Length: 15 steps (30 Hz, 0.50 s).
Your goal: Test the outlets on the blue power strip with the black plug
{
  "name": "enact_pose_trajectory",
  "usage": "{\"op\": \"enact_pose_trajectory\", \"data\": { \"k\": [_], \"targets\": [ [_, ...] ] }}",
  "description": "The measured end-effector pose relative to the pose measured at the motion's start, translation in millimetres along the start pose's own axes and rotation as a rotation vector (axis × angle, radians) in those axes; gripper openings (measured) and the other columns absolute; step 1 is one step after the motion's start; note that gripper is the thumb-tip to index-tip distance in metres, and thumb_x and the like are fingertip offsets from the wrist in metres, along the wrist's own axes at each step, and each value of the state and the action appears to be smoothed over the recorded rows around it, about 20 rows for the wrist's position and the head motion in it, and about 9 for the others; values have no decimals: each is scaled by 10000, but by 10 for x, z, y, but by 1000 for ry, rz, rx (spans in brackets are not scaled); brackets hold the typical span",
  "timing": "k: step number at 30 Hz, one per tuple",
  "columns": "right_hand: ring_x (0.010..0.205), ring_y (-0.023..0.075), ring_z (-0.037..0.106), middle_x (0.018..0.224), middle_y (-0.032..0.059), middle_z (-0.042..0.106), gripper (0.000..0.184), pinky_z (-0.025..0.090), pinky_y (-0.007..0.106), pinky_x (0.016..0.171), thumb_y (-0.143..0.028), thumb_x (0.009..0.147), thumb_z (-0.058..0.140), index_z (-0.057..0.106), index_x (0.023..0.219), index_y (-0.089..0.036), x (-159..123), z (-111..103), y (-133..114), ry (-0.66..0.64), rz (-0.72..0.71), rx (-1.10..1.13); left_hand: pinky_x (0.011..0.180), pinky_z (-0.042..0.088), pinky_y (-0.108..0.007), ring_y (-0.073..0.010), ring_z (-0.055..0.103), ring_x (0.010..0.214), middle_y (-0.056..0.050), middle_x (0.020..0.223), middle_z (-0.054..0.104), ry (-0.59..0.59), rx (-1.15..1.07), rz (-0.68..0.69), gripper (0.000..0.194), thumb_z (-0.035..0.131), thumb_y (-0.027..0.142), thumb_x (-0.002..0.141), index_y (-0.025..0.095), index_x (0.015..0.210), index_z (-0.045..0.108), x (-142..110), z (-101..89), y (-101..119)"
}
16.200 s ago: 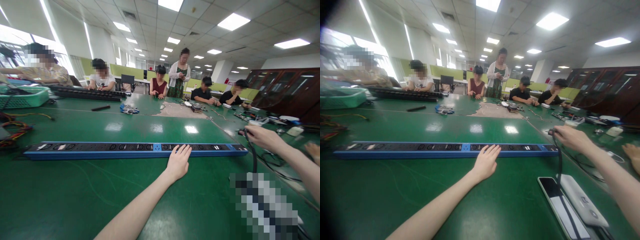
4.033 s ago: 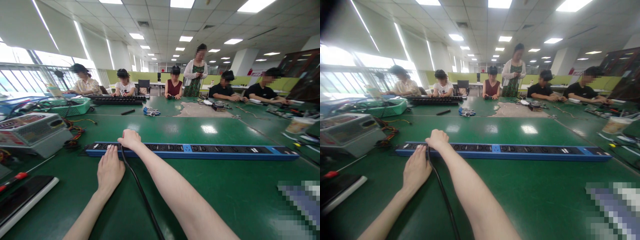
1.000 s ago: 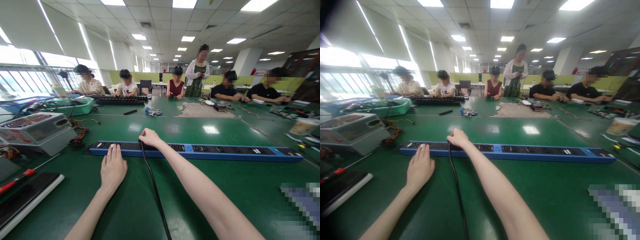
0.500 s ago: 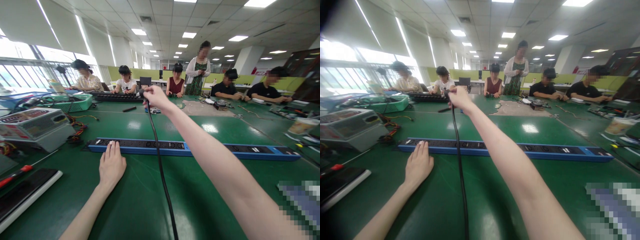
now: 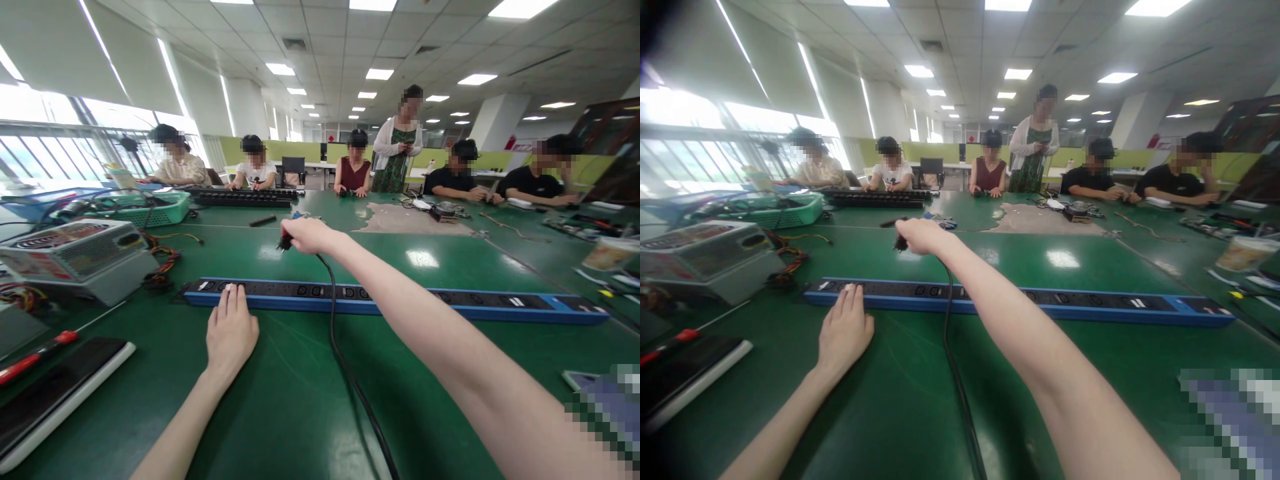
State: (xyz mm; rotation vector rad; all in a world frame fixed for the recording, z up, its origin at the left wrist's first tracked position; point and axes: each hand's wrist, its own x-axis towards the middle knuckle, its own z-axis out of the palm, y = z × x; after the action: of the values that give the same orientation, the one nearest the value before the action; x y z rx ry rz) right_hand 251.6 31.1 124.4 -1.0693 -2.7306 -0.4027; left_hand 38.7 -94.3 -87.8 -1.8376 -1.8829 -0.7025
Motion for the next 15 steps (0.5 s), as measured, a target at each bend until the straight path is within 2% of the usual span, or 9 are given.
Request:
{"op": "enact_pose_trajectory", "data": {
  "k": [4, 7, 10, 15],
  "targets": [
    [998, 198, 683, 1179, 111, 669, 219, 531, 300, 812, -109, 942, 521, 627, 1129, -153, 23, 248, -397, -93, -256, -148, 1232, 260, -511, -323, 231, 1557, -192, 1680, 227, 0, 6, 3, 745, 455, 215, 930, 81, 1622, 213, 0, -6, -1],
    [988, 191, 692, 1144, 105, 683, 207, 540, 291, 765, -152, 998, 468, 634, 1121, -159, 64, 395, -602, -149, -390, -187, 1233, 256, -513, -327, 225, 1558, -191, 1678, 232, -2, -1, 3, 760, 466, 213, 922, 85, 1624, 207, 4, -6, 3],
    [969, 192, 697, 1143, 103, 683, 233, 546, 306, 742, -177, 1023, 434, 620, 1162, -163, 79, 508, -673, -109, -460, -222, 1235, 247, -522, -332, 225, 1557, -192, 1673, 247, -6, -7, 0, 782, 479, 204, 909, 92, 1629, 193, 4, -10, 9],
    [952, 207, 706, 1124, 101, 681, 239, 548, 325, 712, -180, 1026, 425, 616, 1170, -177, 95, 566, -631, -74, -536, -267, 1237, 244, -530, -334, 210, 1562, -193, 1675, 237, -7, -29, 1, 790, 473, 201, 903, 90, 1631, 186, 1, -22, 23]
  ]
}}
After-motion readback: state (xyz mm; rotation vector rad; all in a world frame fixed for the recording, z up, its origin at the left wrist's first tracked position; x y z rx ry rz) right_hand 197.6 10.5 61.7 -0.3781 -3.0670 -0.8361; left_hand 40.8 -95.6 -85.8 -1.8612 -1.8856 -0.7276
